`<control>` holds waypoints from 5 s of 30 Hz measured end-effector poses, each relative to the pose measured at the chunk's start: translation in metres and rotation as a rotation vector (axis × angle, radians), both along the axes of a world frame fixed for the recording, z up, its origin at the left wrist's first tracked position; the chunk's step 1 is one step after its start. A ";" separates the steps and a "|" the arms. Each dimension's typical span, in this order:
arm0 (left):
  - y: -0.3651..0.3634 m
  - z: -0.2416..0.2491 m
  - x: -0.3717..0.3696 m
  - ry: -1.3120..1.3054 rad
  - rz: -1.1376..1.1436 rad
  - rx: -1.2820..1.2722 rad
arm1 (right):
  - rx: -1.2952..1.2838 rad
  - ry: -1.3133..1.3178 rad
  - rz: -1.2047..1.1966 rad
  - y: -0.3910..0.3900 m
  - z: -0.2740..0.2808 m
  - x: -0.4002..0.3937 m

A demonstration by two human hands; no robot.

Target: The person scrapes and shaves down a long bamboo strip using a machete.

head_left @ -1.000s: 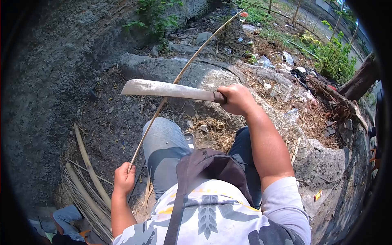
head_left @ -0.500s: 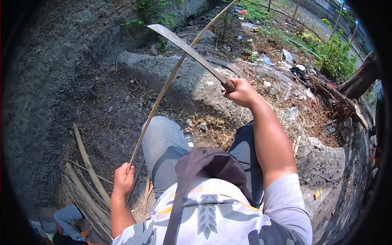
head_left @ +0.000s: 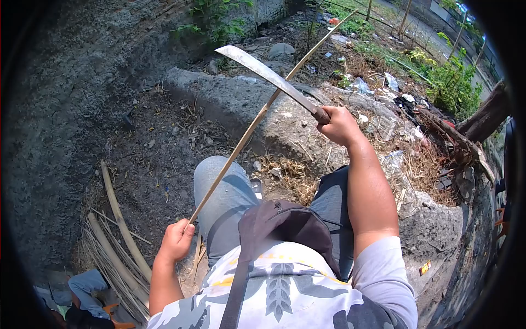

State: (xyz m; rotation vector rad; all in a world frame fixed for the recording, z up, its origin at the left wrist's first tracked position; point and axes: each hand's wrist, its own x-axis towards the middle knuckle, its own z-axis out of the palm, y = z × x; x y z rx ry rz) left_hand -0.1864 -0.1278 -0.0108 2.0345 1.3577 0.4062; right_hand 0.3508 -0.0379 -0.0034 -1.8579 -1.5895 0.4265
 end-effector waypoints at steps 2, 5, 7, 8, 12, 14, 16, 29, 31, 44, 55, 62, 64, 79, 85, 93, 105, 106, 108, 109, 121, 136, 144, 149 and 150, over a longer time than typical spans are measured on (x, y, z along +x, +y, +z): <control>0.001 -0.006 0.000 -0.021 0.003 -0.009 | -0.027 -0.027 0.045 0.000 0.000 -0.006; 0.005 -0.013 0.007 -0.065 -0.002 -0.048 | 0.076 -0.183 0.163 0.001 -0.011 -0.020; 0.007 -0.014 0.013 -0.089 -0.004 -0.076 | 0.056 -0.359 0.241 -0.012 0.010 -0.040; 0.009 -0.012 0.015 -0.078 -0.017 -0.071 | 0.039 -0.408 0.288 -0.011 0.013 -0.044; 0.007 -0.003 0.007 -0.015 -0.043 -0.092 | -0.096 -0.263 0.176 -0.006 0.007 -0.021; 0.005 -0.005 -0.003 -0.034 -0.038 -0.124 | -0.185 -0.038 0.053 0.001 0.002 0.003; 0.006 -0.001 0.009 -0.043 -0.061 -0.125 | -0.232 -0.026 0.009 0.002 -0.001 0.012; -0.003 0.006 -0.033 -0.023 0.007 -0.073 | -0.208 -0.358 0.187 -0.001 0.012 -0.036; -0.011 0.013 -0.039 -0.022 0.008 -0.069 | -0.197 -0.098 -0.033 0.006 0.004 -0.013; -0.018 0.013 -0.033 0.031 0.027 0.008 | -0.021 -0.399 0.200 -0.007 0.000 -0.021; -0.036 0.002 -0.070 -0.031 0.162 0.064 | 0.169 1.007 -0.413 0.015 -0.046 0.065; -0.036 -0.023 -0.021 -0.011 0.011 -0.054 | 0.298 1.480 -0.152 0.001 -0.020 0.048; -0.033 -0.018 -0.013 -0.006 -0.010 -0.058 | 0.310 1.414 -0.157 0.001 -0.010 0.038; -0.023 -0.040 -0.001 0.131 0.095 0.539 | 0.279 1.423 0.025 0.000 -0.005 0.014; 0.000 -0.030 0.067 0.137 -0.014 0.503 | 0.210 1.264 0.142 -0.002 0.000 -0.006; 0.016 -0.025 0.087 0.173 0.023 0.451 | 0.087 0.913 0.201 -0.006 0.002 -0.023; 0.034 -0.007 0.084 0.236 0.132 0.174 | 0.165 -0.048 0.166 -0.010 0.006 -0.030; 0.038 -0.010 0.082 0.208 0.123 0.190 | 0.178 -0.124 0.174 -0.011 0.007 -0.029; 0.043 -0.009 0.084 0.161 0.120 0.196 | 0.115 -0.271 0.200 -0.013 0.010 -0.035; 0.046 -0.004 0.089 0.144 0.128 0.188 | 0.086 -0.343 0.217 -0.013 0.012 -0.040; 0.042 -0.006 0.083 -0.016 0.079 0.151 | 0.098 -0.281 0.151 -0.004 0.002 -0.031; 0.041 -0.015 0.093 -0.137 0.056 0.038 | -0.021 -0.342 0.427 -0.008 0.008 -0.055; 0.048 -0.007 0.107 -0.151 0.046 0.059 | 0.013 -0.366 0.306 -0.013 0.017 -0.057; 0.048 -0.011 0.104 -0.147 0.059 0.068 | -0.010 -0.452 0.457 -0.005 -0.005 -0.079; 0.047 -0.011 0.100 -0.134 0.060 0.070 | -0.020 -0.475 0.439 -0.004 -0.002 -0.077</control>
